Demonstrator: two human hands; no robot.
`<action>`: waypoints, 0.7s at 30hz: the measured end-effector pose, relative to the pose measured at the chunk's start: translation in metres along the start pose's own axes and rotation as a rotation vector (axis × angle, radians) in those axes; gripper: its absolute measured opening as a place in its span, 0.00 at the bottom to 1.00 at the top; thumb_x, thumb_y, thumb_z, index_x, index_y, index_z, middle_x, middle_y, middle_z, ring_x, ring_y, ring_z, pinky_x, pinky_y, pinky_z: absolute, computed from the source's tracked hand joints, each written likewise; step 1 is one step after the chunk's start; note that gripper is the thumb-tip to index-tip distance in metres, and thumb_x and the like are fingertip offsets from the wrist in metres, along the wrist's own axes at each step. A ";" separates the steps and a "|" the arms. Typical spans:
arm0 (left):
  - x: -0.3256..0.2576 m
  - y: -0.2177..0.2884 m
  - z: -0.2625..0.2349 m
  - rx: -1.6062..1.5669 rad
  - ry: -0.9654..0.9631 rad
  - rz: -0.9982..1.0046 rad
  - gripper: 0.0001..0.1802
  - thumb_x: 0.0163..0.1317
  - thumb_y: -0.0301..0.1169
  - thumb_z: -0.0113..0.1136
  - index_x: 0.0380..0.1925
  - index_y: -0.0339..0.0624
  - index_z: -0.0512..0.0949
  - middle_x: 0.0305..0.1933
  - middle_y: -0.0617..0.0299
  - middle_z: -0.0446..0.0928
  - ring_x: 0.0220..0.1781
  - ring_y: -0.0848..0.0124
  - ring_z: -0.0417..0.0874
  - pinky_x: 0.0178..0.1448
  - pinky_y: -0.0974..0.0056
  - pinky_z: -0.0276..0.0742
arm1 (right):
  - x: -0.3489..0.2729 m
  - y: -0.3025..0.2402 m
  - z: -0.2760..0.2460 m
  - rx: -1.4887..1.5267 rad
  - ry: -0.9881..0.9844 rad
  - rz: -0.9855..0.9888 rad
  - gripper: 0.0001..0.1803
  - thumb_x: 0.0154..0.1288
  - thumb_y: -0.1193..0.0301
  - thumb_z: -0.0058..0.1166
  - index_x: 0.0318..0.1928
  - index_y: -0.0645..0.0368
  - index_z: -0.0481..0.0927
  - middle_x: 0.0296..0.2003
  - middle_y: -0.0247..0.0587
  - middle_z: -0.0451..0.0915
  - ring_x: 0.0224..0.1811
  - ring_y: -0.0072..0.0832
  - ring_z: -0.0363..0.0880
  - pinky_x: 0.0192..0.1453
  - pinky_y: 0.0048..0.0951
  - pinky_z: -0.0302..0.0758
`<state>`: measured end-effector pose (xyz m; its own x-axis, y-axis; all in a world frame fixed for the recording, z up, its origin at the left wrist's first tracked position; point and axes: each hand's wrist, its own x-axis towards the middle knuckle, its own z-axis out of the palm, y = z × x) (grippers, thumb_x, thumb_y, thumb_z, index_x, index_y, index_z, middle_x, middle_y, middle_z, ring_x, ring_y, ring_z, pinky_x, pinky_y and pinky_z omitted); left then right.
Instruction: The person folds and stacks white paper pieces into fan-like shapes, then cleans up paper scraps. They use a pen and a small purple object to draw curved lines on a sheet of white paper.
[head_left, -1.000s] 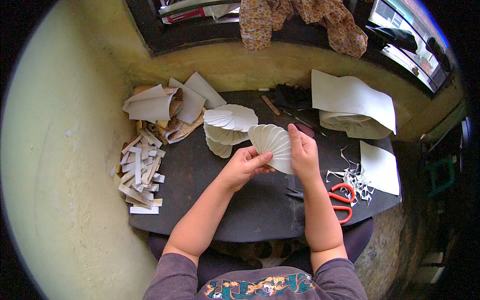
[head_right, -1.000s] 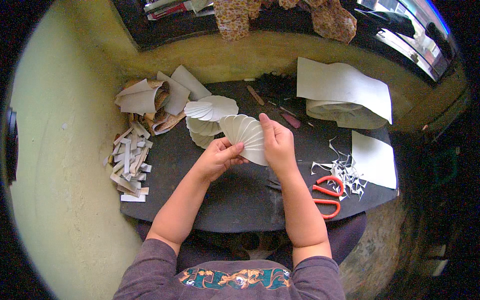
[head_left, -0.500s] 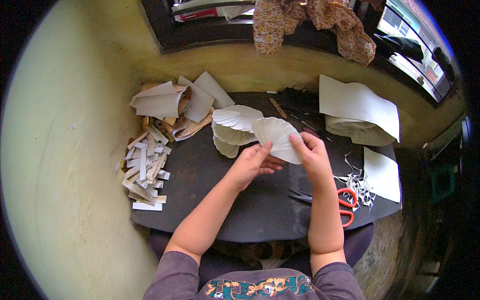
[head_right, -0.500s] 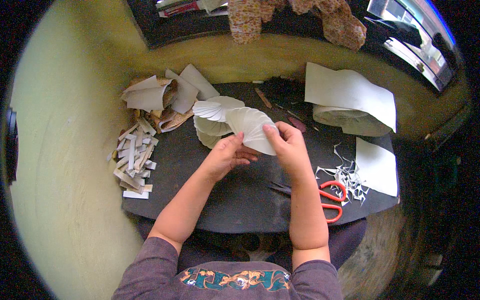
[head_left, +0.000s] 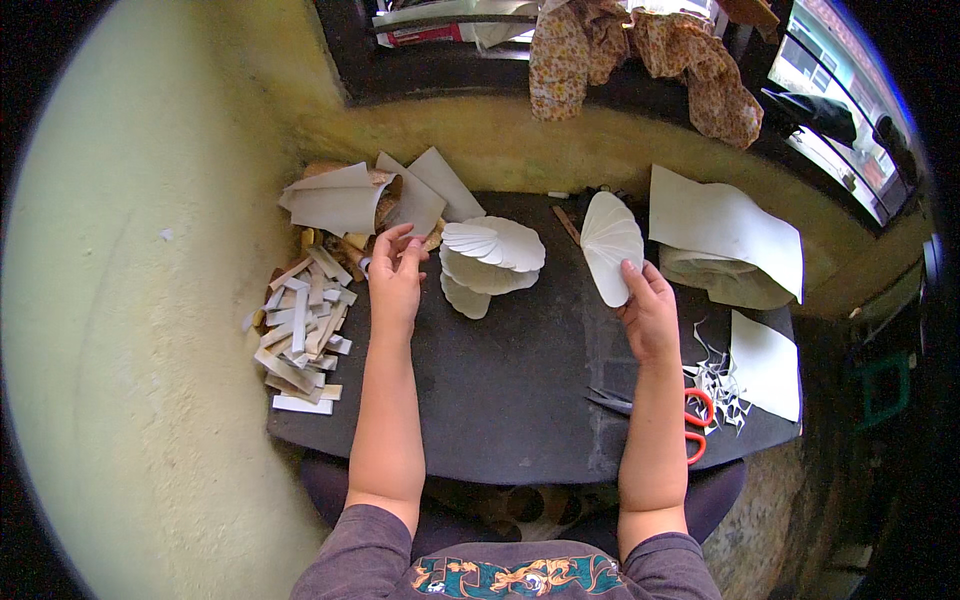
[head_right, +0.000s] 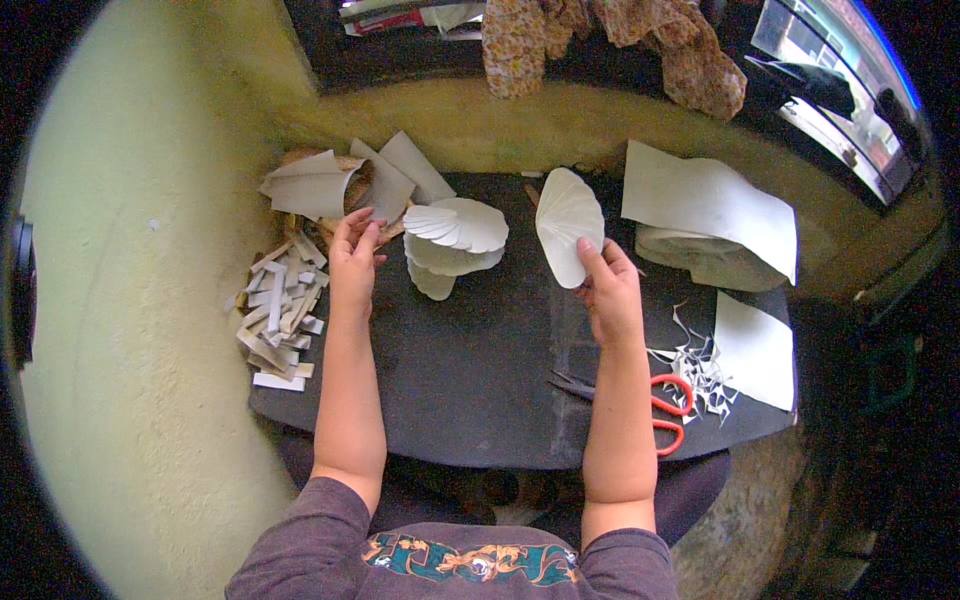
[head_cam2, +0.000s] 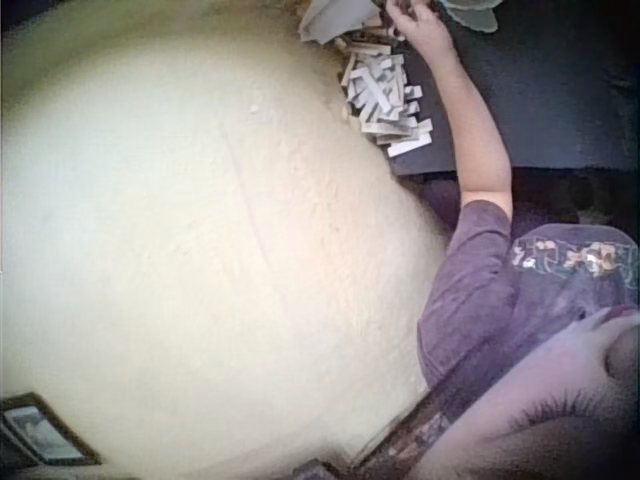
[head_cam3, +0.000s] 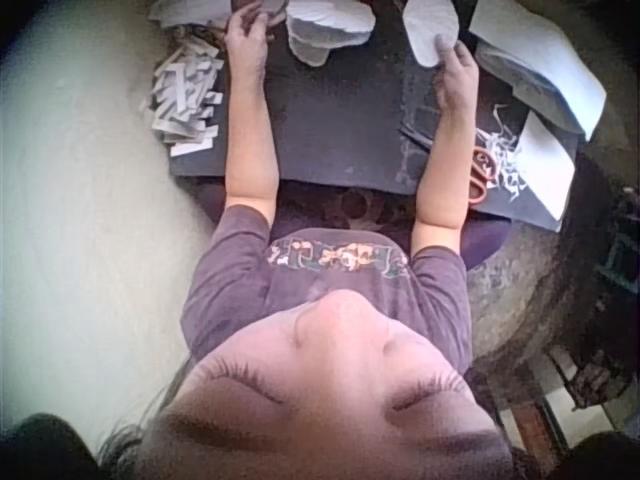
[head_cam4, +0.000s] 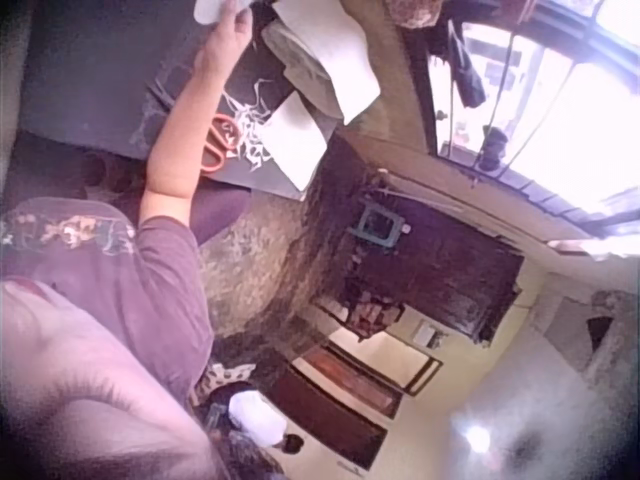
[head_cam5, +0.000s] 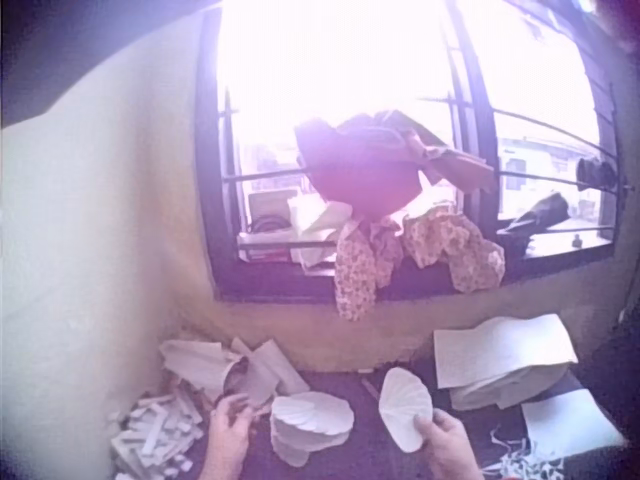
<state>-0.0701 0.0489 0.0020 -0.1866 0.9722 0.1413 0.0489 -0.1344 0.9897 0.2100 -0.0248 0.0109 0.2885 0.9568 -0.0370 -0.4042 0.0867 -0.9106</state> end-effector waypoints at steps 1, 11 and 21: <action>0.004 -0.008 -0.002 0.020 0.003 -0.049 0.18 0.66 0.36 0.52 0.52 0.41 0.71 0.43 0.61 0.77 0.39 0.75 0.77 0.39 0.69 0.73 | 0.001 0.003 -0.001 -0.016 -0.024 0.012 0.13 0.66 0.65 0.55 0.45 0.61 0.75 0.36 0.33 0.80 0.33 0.18 0.79 0.33 0.21 0.74; 0.009 -0.032 0.018 -0.064 -0.275 -0.422 0.21 0.65 0.40 0.56 0.49 0.34 0.72 0.45 0.56 0.77 0.44 0.67 0.79 0.47 0.60 0.77 | 0.010 0.019 -0.005 -0.183 -0.042 0.138 0.15 0.65 0.63 0.55 0.47 0.58 0.75 0.35 0.31 0.80 0.31 0.18 0.77 0.32 0.22 0.71; 0.024 -0.058 0.014 -0.617 -0.289 -0.550 0.20 0.66 0.41 0.52 0.56 0.47 0.70 0.56 0.61 0.74 0.56 0.64 0.76 0.59 0.55 0.75 | 0.007 0.020 0.000 -0.171 -0.051 0.181 0.15 0.63 0.69 0.53 0.49 0.59 0.72 0.38 0.34 0.79 0.35 0.21 0.78 0.35 0.23 0.73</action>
<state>-0.0639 0.0827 -0.0521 0.2327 0.9287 -0.2886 -0.5299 0.3700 0.7631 0.2044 -0.0159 -0.0074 0.1786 0.9655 -0.1893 -0.2910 -0.1319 -0.9476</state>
